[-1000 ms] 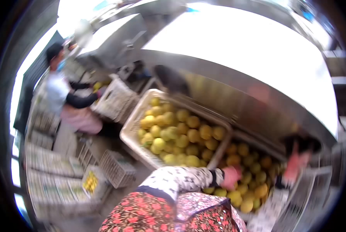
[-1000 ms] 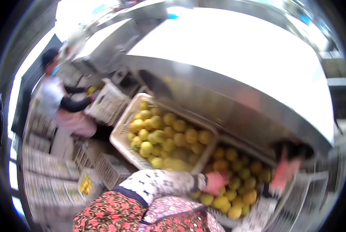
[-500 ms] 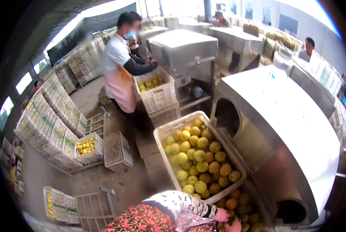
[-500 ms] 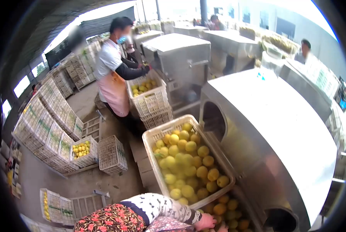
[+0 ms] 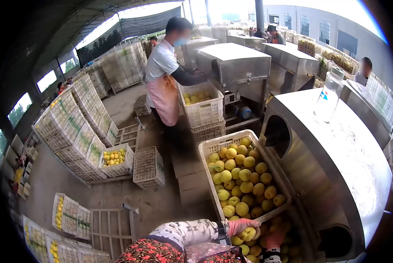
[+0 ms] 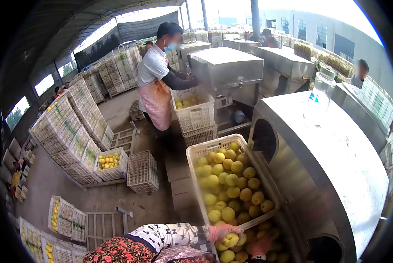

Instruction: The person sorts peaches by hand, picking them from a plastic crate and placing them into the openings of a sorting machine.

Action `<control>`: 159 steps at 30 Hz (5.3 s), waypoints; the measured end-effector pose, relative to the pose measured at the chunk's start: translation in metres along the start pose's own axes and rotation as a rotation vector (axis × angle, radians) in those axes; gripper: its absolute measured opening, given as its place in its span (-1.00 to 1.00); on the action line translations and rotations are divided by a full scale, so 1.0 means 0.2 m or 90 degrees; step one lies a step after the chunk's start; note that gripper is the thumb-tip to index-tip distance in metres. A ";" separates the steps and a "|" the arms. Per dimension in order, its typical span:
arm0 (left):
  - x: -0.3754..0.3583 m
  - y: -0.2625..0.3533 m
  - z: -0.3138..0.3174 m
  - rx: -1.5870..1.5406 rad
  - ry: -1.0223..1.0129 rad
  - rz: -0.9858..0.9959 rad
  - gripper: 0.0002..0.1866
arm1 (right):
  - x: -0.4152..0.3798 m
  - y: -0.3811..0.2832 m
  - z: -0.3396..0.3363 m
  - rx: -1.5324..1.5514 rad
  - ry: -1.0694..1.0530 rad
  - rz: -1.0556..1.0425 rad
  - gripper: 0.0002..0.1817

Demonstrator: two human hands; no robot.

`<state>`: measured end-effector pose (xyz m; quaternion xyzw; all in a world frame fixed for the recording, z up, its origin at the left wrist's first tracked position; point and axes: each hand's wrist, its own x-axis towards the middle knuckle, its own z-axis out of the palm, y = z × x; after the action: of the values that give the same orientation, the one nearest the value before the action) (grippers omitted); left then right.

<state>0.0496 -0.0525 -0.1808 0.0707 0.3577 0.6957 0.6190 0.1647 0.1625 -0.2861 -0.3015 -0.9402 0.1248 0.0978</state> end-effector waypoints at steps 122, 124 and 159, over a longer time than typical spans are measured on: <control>0.88 0.20 0.90 0.111 -0.280 -0.347 -0.59 | -0.24 0.07 -1.32 0.509 0.319 0.237 0.12; 0.88 0.17 0.93 0.113 -0.288 -0.327 -0.63 | -0.26 0.11 -1.22 0.364 0.360 0.224 0.09; 0.78 -0.16 0.22 1.428 -0.528 -0.134 -0.33 | -0.35 0.27 -0.70 -0.068 -0.266 0.392 -0.33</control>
<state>0.0651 0.1074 -0.2213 0.7594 0.5421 -0.1332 0.3342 0.2865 0.1884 -0.1772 -0.5428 -0.8103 0.1577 -0.1546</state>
